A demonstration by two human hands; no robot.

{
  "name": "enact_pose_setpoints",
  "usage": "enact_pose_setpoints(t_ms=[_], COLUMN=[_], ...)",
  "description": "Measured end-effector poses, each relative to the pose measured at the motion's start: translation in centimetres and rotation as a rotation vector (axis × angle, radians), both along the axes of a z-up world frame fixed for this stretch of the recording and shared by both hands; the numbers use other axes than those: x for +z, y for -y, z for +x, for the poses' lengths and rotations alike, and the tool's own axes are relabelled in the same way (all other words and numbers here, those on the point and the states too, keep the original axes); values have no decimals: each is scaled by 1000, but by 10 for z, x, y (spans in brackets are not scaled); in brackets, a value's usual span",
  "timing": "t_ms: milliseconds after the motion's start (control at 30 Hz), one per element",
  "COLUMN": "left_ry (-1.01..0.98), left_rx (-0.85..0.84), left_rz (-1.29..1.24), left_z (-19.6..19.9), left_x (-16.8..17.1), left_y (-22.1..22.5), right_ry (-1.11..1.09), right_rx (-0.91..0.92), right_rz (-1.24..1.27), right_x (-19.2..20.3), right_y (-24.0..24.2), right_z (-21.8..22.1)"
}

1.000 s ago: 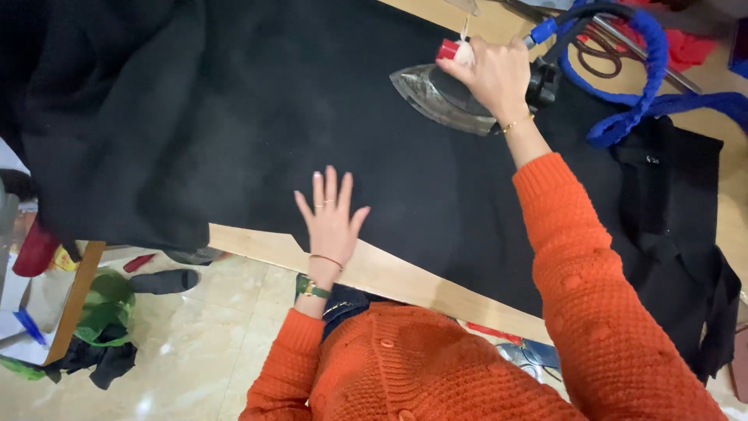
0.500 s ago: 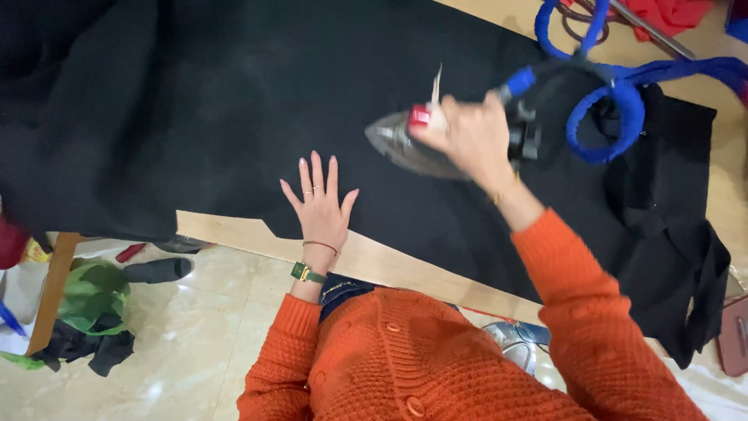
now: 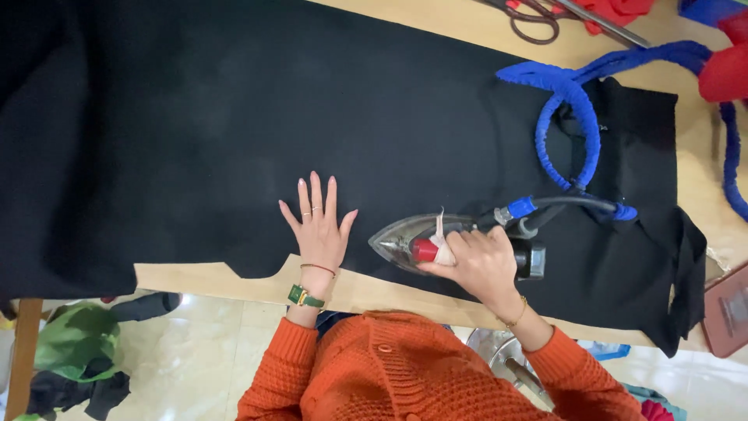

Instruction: Smoothing out a large piece of black fabric on a workbench and pressing it with a steam iron.

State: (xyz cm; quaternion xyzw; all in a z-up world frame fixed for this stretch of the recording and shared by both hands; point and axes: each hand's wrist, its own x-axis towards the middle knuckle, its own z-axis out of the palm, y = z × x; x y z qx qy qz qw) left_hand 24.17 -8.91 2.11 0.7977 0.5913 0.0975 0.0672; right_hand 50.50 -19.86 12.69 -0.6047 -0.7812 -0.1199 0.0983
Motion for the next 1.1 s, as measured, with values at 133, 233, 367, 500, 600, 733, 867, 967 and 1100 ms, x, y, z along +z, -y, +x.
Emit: enact_pose_setpoints(t_ms=[133,233,367,500,600,733,867,967,1100], left_ry=[-5,-5,-14,-18,-62,-118,-109,-152,-158], left_rx=[17,27,57,89,95,107,132,142,125], left_rz=[-20,-10,27,43,57,82,95,141,133], left_z=[2,2,3,3,5,7,10,15,29], left_x=[-7,-7,-1,-2,13,12,8,9,15], left_y=[1,4,10,18,28,39,46,50,52], right_ry=[37,121,197,173,262,368,367,331,327], right_rx=[-29,-39,-79,-122,-152,-175,-154,-160,-151], right_rz=[9,61,127,197,275,318,397,388,335], right_x=[15,17,0,4,-10,-18,-20,-21,-21], right_y=[-23,-54,-102,-154,-194,-232,-246,-243,-219], right_z=[12,30,64,93,126,157,164,163,153])
